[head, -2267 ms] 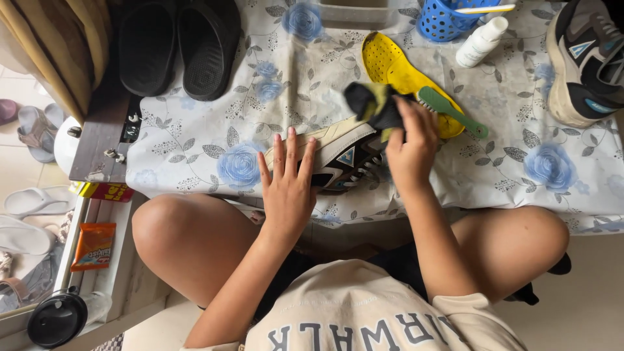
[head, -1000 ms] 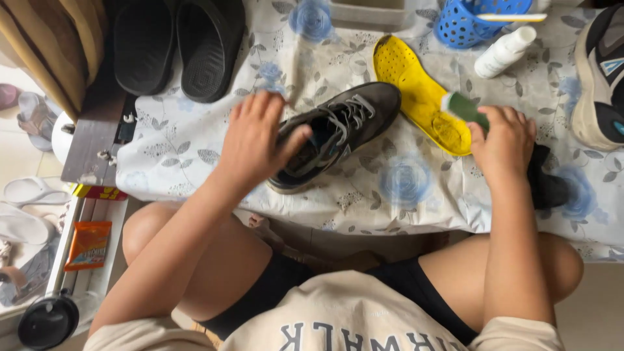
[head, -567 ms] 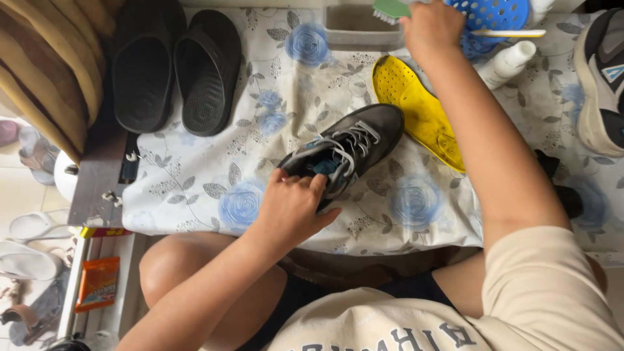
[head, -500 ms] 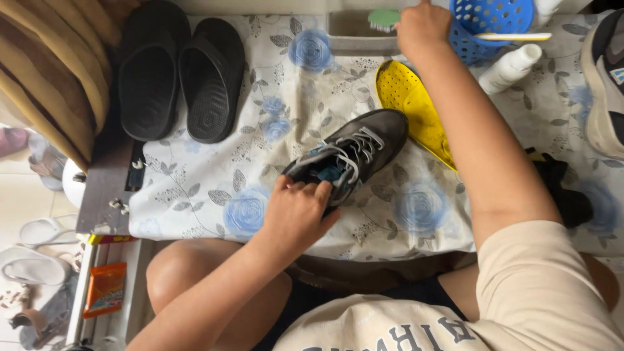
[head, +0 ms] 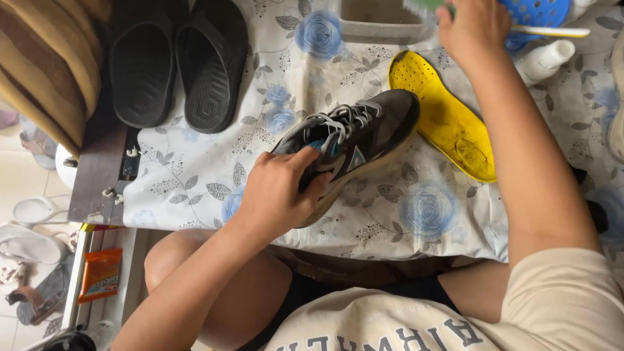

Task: The person scrubs a gray and black sneaker with a green brush, focusing on the sole and sides. They then wipe the shoe with a dark cloth and continue scrubbing the upper part of the shoe.

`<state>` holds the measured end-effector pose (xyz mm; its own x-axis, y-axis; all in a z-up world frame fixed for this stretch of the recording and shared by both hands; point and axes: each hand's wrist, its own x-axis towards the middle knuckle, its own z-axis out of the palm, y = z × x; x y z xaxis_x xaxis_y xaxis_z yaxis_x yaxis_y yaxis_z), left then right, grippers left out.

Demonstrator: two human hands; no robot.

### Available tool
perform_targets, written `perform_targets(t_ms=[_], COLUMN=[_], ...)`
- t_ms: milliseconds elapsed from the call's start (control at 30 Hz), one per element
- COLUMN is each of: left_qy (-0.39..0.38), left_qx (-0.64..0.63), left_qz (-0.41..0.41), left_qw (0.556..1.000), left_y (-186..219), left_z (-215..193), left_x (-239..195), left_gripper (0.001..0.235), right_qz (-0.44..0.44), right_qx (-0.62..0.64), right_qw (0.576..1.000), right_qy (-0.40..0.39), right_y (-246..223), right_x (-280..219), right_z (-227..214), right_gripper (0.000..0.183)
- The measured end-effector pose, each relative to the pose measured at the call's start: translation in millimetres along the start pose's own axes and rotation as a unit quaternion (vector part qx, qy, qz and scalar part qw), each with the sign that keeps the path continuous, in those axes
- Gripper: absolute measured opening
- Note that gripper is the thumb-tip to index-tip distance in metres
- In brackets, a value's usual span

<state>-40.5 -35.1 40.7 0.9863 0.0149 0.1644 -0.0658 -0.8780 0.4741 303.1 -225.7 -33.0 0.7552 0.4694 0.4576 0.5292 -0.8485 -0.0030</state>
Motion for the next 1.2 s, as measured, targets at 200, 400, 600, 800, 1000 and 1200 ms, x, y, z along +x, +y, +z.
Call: perform_targets(t_ms=[200,400,600,800,1000,1200], left_qy=[0.011,0.086,0.063,0.111,0.117,0.084], left_qx=[-0.135,-0.268,-0.622,-0.654,-0.729,-0.758], left_qz=[-0.139,-0.187,-0.145,-0.113,-0.057,-0.094], left_qw=[0.981,0.941,0.767,0.739,0.672,0.640], left_y=[5,-1,2,15,60,81], left_z=[-10,-5,18,42,16,3], left_x=[1,-3,5,26,12,-4], left_gripper=[0.022,0.024,0.024,0.047,0.068,0.048], right_qz=[-0.048,-0.019,0.017,0.088,0.123,0.145], right_qx=[-0.026,0.057,0.324,0.409,0.594,0.550], right_qw=[0.998,0.998,0.945,0.903,0.794,0.819], right_qy=[0.029,0.012,0.047,0.103,0.038,0.080], right_y=[3,1,-32,-47,-66,-86], right_x=[-21,-33,-107,-182,-202,-251], right_z=[3,-1,-62,-87,-146,-156], right_gripper=[0.022,0.022,0.024,0.018,0.019,0.032])
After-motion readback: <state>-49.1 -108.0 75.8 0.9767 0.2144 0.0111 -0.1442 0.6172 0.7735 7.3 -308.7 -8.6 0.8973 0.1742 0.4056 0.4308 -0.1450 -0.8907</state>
